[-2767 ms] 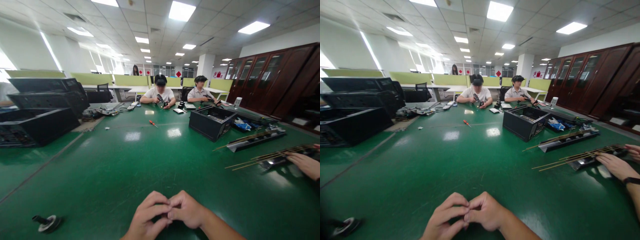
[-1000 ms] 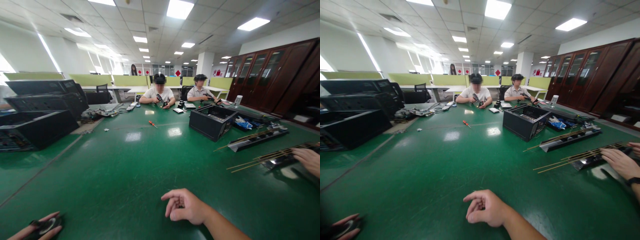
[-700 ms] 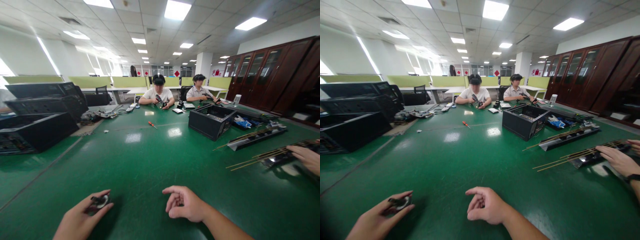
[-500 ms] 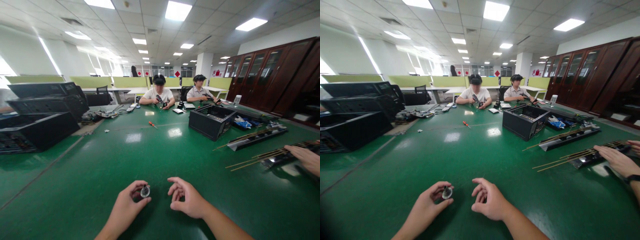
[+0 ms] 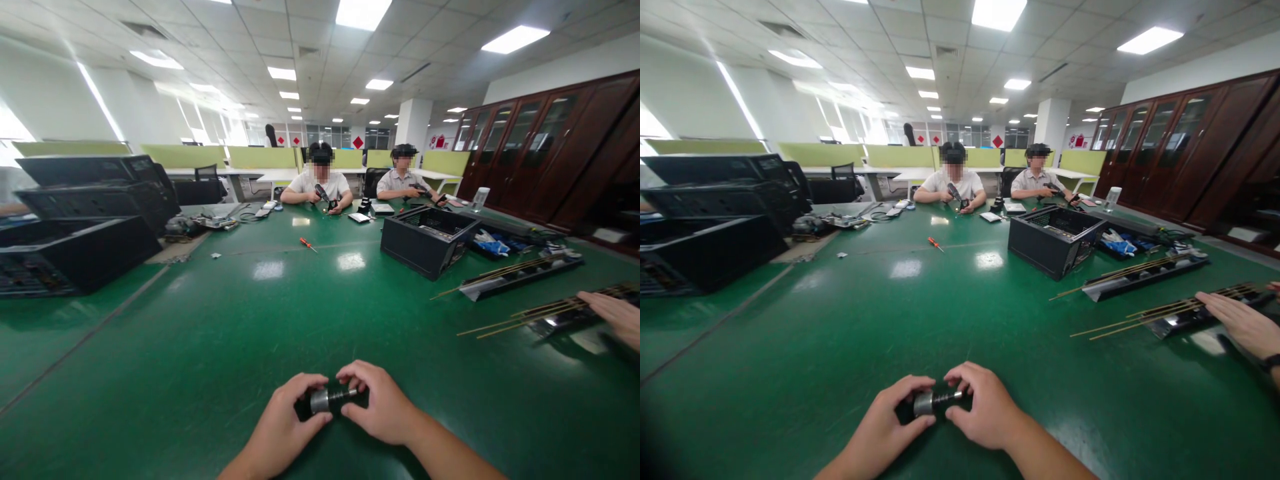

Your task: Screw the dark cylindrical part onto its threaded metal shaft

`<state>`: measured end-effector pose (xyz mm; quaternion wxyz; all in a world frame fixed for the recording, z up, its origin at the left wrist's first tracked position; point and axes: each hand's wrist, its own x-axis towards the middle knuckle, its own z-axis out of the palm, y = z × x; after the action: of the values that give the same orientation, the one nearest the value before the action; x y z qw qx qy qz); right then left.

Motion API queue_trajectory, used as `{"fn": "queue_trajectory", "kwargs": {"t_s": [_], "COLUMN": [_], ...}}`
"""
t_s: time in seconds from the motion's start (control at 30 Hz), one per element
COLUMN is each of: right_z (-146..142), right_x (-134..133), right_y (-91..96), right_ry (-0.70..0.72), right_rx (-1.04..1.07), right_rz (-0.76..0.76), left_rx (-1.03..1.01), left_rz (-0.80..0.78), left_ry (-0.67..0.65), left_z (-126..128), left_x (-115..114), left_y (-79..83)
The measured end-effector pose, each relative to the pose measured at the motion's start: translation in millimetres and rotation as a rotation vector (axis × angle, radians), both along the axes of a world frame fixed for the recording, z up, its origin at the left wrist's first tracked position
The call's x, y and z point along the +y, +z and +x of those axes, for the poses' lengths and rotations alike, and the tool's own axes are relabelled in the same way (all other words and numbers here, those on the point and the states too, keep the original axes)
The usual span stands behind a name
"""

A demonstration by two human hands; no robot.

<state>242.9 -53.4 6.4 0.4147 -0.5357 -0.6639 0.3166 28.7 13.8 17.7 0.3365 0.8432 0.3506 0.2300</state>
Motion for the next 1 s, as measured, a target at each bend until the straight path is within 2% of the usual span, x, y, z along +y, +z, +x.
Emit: {"fn": "queue_trajectory", "kwargs": {"t_s": [0.33, 0.53, 1.0], "right_z": [-1.5, -2.2, -7.6], "right_x": [-1.3, -2.5, -1.8], "right_y": [-1.3, 3.1, 5.2], "right_ry": [-0.006, 0.009, -0.008], "right_rx": [-0.047, -0.136, -0.172], "right_rz": [-0.009, 0.011, 0.005], "left_rx": [0.017, 0.024, 0.013], "left_rz": [0.045, 0.049, 0.062], "left_ry": [-0.099, -0.100, -0.098], "left_z": [3.0, 1.9, 4.5], "left_x": [-1.0, -1.8, -2.1], "left_y": [0.7, 1.2, 0.5]}}
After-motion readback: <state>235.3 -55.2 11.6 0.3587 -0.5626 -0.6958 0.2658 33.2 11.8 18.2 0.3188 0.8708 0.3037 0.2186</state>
